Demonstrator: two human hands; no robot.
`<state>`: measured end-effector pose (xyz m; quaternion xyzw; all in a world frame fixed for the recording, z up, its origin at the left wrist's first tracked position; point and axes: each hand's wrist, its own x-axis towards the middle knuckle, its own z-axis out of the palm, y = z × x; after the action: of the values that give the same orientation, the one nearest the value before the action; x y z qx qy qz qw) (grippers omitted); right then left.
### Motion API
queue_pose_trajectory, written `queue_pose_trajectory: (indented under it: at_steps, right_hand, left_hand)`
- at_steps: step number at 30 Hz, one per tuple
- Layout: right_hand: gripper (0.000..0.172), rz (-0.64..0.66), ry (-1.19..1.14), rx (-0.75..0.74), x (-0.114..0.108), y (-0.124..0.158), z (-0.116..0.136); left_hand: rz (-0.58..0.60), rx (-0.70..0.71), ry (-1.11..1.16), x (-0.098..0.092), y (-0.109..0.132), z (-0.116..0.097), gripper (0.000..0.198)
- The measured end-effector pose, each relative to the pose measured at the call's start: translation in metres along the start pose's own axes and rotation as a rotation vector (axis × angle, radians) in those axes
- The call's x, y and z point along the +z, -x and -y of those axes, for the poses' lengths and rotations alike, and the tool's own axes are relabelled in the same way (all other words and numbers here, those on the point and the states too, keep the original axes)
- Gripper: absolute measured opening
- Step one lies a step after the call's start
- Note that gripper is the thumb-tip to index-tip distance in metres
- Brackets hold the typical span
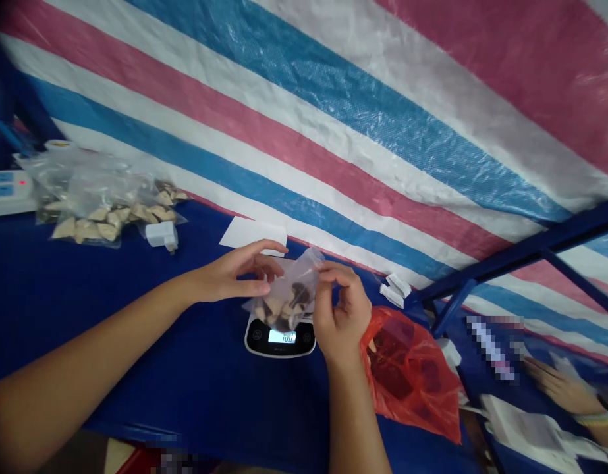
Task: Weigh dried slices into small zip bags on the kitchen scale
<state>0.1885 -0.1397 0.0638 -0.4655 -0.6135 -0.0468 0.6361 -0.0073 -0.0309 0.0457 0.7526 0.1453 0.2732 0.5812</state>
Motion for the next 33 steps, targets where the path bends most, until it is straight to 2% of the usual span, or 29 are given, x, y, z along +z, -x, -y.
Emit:
queue_pose_trajectory:
  at_steps: [2, 4, 7, 9, 11, 14, 16, 18, 21, 25, 29, 33]
  right_hand:
    - [0.01, -0.044, 0.024, 0.028, 0.001, 0.0, 0.0]
    - [0.007, -0.09, 0.06, 0.071, 0.003, 0.0, -0.004]
    - [0.003, -0.178, 0.129, 0.137, 0.004, 0.0, -0.013]
    - [0.005, -0.206, 0.193, 0.147, 0.003, 0.0, -0.016]
    - [0.006, -0.218, 0.235, 0.11, 0.002, 0.001, -0.013]
    - [0.015, -0.261, 0.197, -0.08, -0.002, 0.0, 0.005]
    - [0.02, -0.193, 0.176, -0.199, -0.007, -0.002, 0.018]
    - [0.019, -0.029, 0.206, -0.227, -0.013, -0.004, 0.028]
    - [0.015, 0.081, 0.303, -0.13, -0.022, -0.007, 0.032]
    - [0.015, -0.027, 0.248, 0.011, -0.028, -0.01, 0.028]
    - [0.008, -0.135, 0.101, 0.127, -0.022, -0.015, 0.024]
    - [0.012, -0.259, 0.062, 0.235, -0.016, -0.016, 0.014]
  left_hand:
    - [0.078, -0.064, 0.081, 0.005, -0.001, -0.001, 0.069]
    - [0.116, -0.114, 0.085, 0.011, -0.004, 0.0, 0.064]
    - [0.067, -0.188, 0.131, 0.016, -0.008, 0.007, 0.046]
    - [0.023, -0.21, 0.155, 0.018, -0.009, 0.011, 0.045]
    - [0.027, -0.169, 0.096, 0.023, -0.008, 0.011, 0.053]
    - [0.048, -0.034, -0.012, 0.035, -0.003, 0.004, 0.07]
    - [0.081, 0.026, 0.017, 0.045, -0.001, 0.0, 0.071]
    - [0.142, 0.037, 0.089, 0.052, 0.0, -0.002, 0.058]
    - [0.176, -0.005, 0.222, 0.055, -0.001, -0.002, 0.047]
    - [0.145, -0.064, 0.265, 0.053, -0.004, 0.002, 0.053]
    - [-0.019, -0.142, 0.348, 0.049, -0.007, 0.003, 0.049]
    - [-0.037, -0.29, 0.393, 0.04, -0.009, -0.001, 0.057]
